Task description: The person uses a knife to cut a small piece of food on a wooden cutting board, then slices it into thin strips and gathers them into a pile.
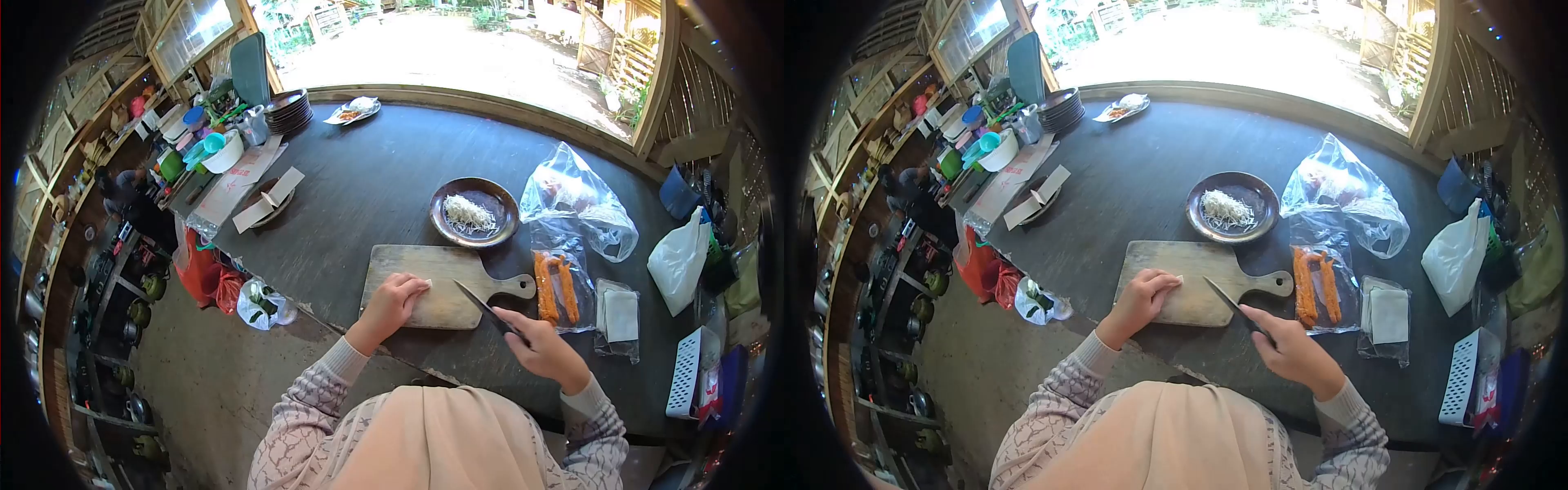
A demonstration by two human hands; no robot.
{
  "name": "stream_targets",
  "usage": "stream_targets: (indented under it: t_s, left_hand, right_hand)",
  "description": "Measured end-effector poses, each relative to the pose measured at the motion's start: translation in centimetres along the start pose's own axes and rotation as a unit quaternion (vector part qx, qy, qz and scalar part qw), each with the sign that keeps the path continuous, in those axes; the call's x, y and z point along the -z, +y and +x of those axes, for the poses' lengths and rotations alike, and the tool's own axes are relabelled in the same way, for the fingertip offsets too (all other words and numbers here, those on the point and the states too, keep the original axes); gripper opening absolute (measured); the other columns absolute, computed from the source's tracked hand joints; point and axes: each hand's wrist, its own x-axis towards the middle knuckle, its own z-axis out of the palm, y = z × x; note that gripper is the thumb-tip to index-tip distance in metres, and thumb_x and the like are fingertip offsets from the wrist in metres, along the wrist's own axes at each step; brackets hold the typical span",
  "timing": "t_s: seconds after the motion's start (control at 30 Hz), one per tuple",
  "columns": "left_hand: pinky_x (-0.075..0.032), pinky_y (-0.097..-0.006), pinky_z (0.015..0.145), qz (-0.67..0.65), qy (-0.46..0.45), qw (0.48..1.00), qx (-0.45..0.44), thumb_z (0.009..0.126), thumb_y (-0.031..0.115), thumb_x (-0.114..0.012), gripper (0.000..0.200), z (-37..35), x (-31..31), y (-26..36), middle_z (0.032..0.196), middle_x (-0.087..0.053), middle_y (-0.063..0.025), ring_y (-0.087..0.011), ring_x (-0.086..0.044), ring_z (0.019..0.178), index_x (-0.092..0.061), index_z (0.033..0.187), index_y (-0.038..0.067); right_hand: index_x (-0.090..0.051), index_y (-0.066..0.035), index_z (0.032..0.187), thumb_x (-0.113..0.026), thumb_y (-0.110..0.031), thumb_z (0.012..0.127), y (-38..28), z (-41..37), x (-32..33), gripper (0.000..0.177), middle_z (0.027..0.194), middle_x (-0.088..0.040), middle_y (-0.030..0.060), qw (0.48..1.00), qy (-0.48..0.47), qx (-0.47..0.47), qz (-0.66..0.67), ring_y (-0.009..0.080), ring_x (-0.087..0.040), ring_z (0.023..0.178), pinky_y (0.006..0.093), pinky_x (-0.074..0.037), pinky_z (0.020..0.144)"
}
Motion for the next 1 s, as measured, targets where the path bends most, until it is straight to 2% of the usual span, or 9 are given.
stream_targets:
  t_s: [0.07, 0.17, 0.37, 0.47, 0.57, 0.6, 0.7, 0.73, 1.0]
  left_hand:
    - [-0.051, -0.0394, 0.085, 0.012, 0.013, 1.000, 0.002, 0.087, 0.002, -0.062, 0.019, -0.1, -0.4, 0.1, 0.100, -0.068, -0.0125, -0.0317, -0.062, 0.094, -0.071, 0.104, 0.003]
    - [-0.050, -0.0396, 0.085, 0.029, 0.033, 0.999, 0.029, 0.087, 0.001, -0.061, 0.020, -0.2, -1.1, 0.6, 0.100, -0.067, -0.0122, -0.0316, -0.061, 0.095, -0.071, 0.105, 0.003]
    - [-0.050, -0.0389, 0.088, 0.057, 0.077, 0.993, 0.062, 0.086, 0.000, -0.060, 0.021, -0.2, -2.7, 1.8, 0.104, -0.066, -0.0118, -0.0310, -0.060, 0.100, -0.070, 0.105, 0.000]
    - [-0.049, -0.0397, 0.089, 0.074, 0.078, 0.993, 0.050, 0.085, -0.001, -0.060, 0.023, -0.4, -2.7, 1.9, 0.108, -0.066, -0.0124, -0.0318, -0.060, 0.102, -0.069, 0.106, -0.001]
    - [-0.049, -0.0404, 0.090, 0.084, 0.069, 0.993, 0.038, 0.084, -0.002, -0.060, 0.024, -0.4, -2.5, 2.0, 0.109, -0.065, -0.0129, -0.0322, -0.060, 0.104, -0.069, 0.106, -0.002]
    - [-0.049, -0.0405, 0.090, 0.087, 0.066, 0.993, 0.034, 0.084, -0.002, -0.060, 0.024, -0.3, -2.4, 2.0, 0.109, -0.065, -0.0130, -0.0322, -0.060, 0.104, -0.069, 0.106, -0.002]
    - [-0.049, -0.0404, 0.091, 0.077, 0.055, 0.995, 0.031, 0.083, -0.001, -0.059, 0.024, -0.4, -2.2, 1.7, 0.109, -0.065, -0.0134, -0.0316, -0.060, 0.104, -0.068, 0.105, -0.003]
    - [-0.049, -0.0405, 0.091, 0.075, 0.057, 0.995, 0.033, 0.083, -0.002, -0.059, 0.024, -0.3, -2.2, 1.6, 0.109, -0.065, -0.0134, -0.0317, -0.060, 0.104, -0.069, 0.105, -0.002]
    - [-0.051, -0.0400, 0.089, 0.077, 0.076, 0.993, 0.042, 0.084, 0.000, -0.062, 0.021, -0.2, -2.6, 1.9, 0.105, -0.066, -0.0131, -0.0312, -0.062, 0.100, -0.070, 0.103, -0.001]
  right_hand:
    - [-0.051, -0.001, 0.136, -0.056, -0.002, 0.090, 0.7, 2.1, -1.5, 0.046, 0.095, -0.066, 0.0263, 0.998, 0.000, 0.069, 0.007, 0.0332, -0.067, 0.082, 0.0360, -0.051, 0.077]
    - [-0.052, -0.001, 0.135, -0.055, 0.000, 0.091, 2.0, 4.6, -3.3, 0.044, 0.091, -0.067, 0.0222, 0.992, 0.039, 0.120, -0.012, 0.0294, -0.066, 0.079, 0.0344, -0.050, 0.076]
    - [-0.052, -0.001, 0.134, -0.055, 0.000, 0.089, 2.3, 6.6, -4.1, 0.045, 0.094, -0.067, 0.0251, 0.987, 0.044, 0.153, -0.037, 0.0397, -0.066, 0.085, 0.0403, -0.051, 0.079]
    - [-0.054, 0.001, 0.131, -0.054, -0.001, 0.088, 2.0, 6.4, -4.2, 0.043, 0.094, -0.065, 0.0286, 0.987, 0.035, 0.152, -0.048, 0.0424, -0.066, 0.083, 0.0445, -0.052, 0.076]
    - [-0.055, 0.000, 0.131, -0.055, 0.000, 0.088, 1.8, 5.9, -4.4, 0.043, 0.090, -0.065, 0.0251, 0.985, 0.052, 0.154, -0.058, 0.0389, -0.066, 0.080, 0.0412, -0.051, 0.072]
    - [-0.054, -0.001, 0.133, -0.055, 0.000, 0.088, 2.0, 6.0, -4.5, 0.045, 0.084, -0.064, 0.0245, 0.980, 0.064, 0.177, -0.066, 0.0381, -0.065, 0.075, 0.0412, -0.051, 0.068]
    - [-0.052, -0.002, 0.135, -0.055, 0.000, 0.089, 1.6, 5.7, -4.4, 0.047, 0.080, -0.064, 0.0249, 0.991, 0.013, 0.117, -0.070, 0.0384, -0.065, 0.070, 0.0414, -0.051, 0.067]
    - [-0.052, 0.002, 0.133, -0.055, 0.000, 0.087, 1.5, 5.7, -4.5, 0.047, 0.077, -0.064, 0.0254, 0.988, 0.027, 0.138, -0.060, 0.0413, -0.064, 0.066, 0.0442, -0.052, 0.064]
    - [-0.051, 0.003, 0.134, -0.055, 0.000, 0.087, 1.8, 5.7, -4.8, 0.047, 0.078, -0.064, 0.0280, 0.990, 0.017, 0.130, -0.046, 0.0413, -0.065, 0.067, 0.0445, -0.051, 0.064]
